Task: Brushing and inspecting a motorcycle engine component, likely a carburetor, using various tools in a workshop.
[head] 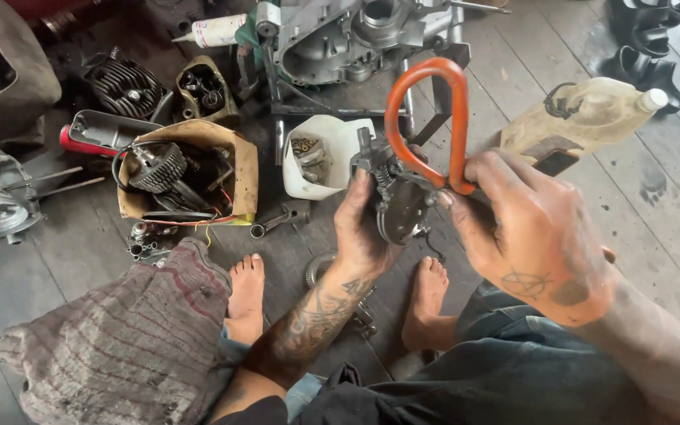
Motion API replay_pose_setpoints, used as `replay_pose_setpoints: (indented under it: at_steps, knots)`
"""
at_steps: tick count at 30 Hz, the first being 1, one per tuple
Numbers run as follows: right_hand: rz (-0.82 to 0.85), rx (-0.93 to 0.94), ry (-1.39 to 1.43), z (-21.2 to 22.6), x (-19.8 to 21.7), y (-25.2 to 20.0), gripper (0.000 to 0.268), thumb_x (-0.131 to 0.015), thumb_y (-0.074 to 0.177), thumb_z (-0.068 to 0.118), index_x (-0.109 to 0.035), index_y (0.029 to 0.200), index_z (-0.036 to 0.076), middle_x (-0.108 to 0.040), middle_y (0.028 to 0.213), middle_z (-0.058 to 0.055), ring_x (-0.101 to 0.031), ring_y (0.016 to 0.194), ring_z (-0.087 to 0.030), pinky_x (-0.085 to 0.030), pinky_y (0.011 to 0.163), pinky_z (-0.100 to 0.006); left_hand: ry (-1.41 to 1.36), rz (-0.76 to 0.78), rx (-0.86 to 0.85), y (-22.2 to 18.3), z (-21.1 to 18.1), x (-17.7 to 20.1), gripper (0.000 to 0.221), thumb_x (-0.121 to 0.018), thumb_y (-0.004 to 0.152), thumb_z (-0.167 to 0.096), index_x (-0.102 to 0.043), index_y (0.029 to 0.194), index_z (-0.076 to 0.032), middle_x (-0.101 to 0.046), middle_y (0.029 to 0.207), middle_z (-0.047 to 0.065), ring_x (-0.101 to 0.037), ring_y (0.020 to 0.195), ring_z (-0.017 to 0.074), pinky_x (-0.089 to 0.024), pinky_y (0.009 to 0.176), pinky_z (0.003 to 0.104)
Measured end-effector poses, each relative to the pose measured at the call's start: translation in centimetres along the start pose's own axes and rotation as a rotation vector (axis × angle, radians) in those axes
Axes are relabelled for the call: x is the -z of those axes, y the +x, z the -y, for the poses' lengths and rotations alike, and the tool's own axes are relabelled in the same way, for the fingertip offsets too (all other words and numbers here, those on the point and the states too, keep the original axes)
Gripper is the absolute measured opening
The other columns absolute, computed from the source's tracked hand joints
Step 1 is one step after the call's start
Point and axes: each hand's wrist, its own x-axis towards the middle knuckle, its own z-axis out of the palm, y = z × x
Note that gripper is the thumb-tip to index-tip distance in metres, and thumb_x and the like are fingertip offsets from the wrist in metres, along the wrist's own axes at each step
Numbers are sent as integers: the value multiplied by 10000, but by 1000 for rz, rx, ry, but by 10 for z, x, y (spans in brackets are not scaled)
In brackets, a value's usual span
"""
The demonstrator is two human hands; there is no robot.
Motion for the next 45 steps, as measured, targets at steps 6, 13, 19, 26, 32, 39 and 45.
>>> replay_pose_setpoints:
  at_steps: [6,13,19,26,32,39,45]
  knots:
    - [-22,20,-208,9,-9,-5,198,-742,917,27,-630,1071,-28,-620,862,-96,-570,560,-218,-465,479,-353,-52,-139,32,-4,9,2,387,-554,1108,-349,-571,1360,-56,-696,1214,73,-683,1060,156,-554,944,316]
    - [55,-75,-132,13,-8,-3,173,-695,891,16,-592,1028,-10,-606,843,-109,-578,529,-265,-472,475,-397,35,-94,-140,-10,26,18,420,-559,1127,-271,-458,1490,-86,-635,1343,110,-649,1156,183,-549,993,339]
    - [105,-95,299,0,-11,7,210,-683,858,-46,-608,1053,-20,-630,747,-95,-535,537,-214,-417,503,-348,141,-72,-207,-12,32,31,461,-573,1128,-258,-416,1543,-134,-616,1378,89,-620,1217,181,-514,1070,356]
    - [350,-315,965,-57,-38,15,132,-606,999,122,-694,985,24,-633,727,-11,-553,569,-94,-471,535,-220,99,20,-195,-3,23,26,418,-648,1086,-293,-481,1451,-176,-635,1302,42,-639,1186,184,-513,1080,394]
    - [271,-109,893,-54,-24,11,96,-604,963,63,-660,1012,3,-571,726,4,-430,515,-55,-325,447,-190,-44,-25,-90,-1,25,40,547,-559,1108,-419,-487,1517,-63,-632,1416,111,-654,1232,210,-524,1093,371]
    - [214,-276,524,-11,-13,1,129,-700,919,138,-628,907,31,-599,660,-24,-469,533,-128,-378,507,-276,128,-53,-232,-4,28,48,423,-584,1095,-343,-573,1410,-61,-675,1309,72,-643,1190,179,-492,1072,364]
    - [90,-110,226,10,-7,-5,184,-674,907,40,-622,1076,-12,-641,736,-89,-541,502,-211,-426,483,-357,264,80,-296,5,17,10,507,-735,1004,-365,-498,1325,-52,-622,1263,98,-635,1107,178,-508,1001,327]
